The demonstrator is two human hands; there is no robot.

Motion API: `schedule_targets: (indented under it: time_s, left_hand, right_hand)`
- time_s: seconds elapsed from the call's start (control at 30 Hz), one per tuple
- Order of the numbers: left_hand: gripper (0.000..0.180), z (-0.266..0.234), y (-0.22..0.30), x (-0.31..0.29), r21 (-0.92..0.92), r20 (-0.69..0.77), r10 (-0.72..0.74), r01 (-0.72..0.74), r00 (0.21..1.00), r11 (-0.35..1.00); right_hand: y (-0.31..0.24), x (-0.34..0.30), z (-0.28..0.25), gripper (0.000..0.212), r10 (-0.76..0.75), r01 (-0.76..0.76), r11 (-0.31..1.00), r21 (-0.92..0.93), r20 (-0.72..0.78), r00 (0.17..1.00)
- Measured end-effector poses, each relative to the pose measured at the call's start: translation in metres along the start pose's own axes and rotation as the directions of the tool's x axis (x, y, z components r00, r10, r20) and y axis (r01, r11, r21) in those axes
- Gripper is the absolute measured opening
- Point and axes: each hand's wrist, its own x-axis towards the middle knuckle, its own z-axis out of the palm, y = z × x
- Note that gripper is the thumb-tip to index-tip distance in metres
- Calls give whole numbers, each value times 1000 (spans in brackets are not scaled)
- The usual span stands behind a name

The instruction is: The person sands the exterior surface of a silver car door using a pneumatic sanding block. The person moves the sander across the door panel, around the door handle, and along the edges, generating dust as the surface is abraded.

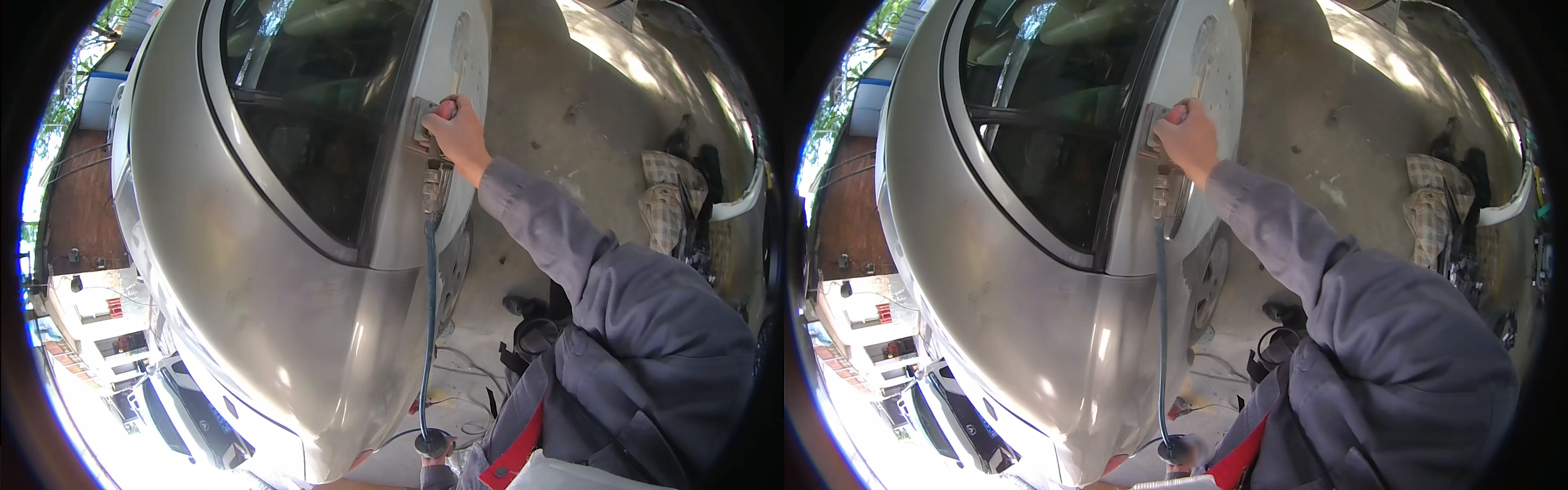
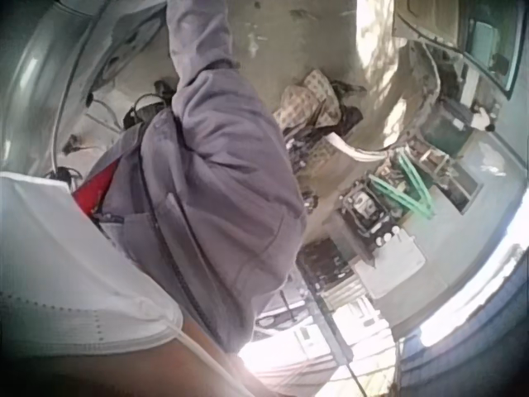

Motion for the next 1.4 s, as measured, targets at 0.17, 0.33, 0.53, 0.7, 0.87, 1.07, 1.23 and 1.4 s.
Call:
schedule_targets:
  time_s: [0.17, 0.33, 0.53, 0.7, 0.87, 1.07, 1.23, 1.4]
  left_hand:
    - [26, -54, -116, 22, -133, -79, -260, 248, 962, 960]
    - [23, -81, -151, 24, -102, -57, -388, 381, 920, 919]
    - [25, -92, -179, 38, -47, -91, -359, 356, 929, 933]
    - [25, -86, -171, 42, 18, -97, -325, 328, 941, 945]
    - [26, -67, -147, 59, 114, -107, -263, 275, 959, 955]
    - [27, -47, -113, 68, 210, -125, -206, 229, 971, 951]
    - [28, -31, -78, 75, 287, -142, -175, 210, 974, 935]
    - [29, -3, -36, 92, 368, -159, -151, 200, 976, 908]
  right_hand:
    - [-5, -42, 1, 39, 79, -80, 995, 52, 26, 997]
    - [8, -76, -1, 41, 63, -53, 994, -92, 105, 993]
    - [12, -126, 13, 41, 5, 10, 984, -176, 84, 996]
    - [11, -157, 19, 39, -4, 28, 979, -202, 116, 993]
    - [10, -123, 18, 35, 20, -8, 987, -160, 75, 997]
    - [8, -72, 11, 34, 65, -60, 996, -66, 77, 995]
    - [-5, -33, 3, 37, 82, -81, 996, -28, 70, 994]
    - [-21, 10, 2, 39, 120, -121, 993, 12, 60, 991]
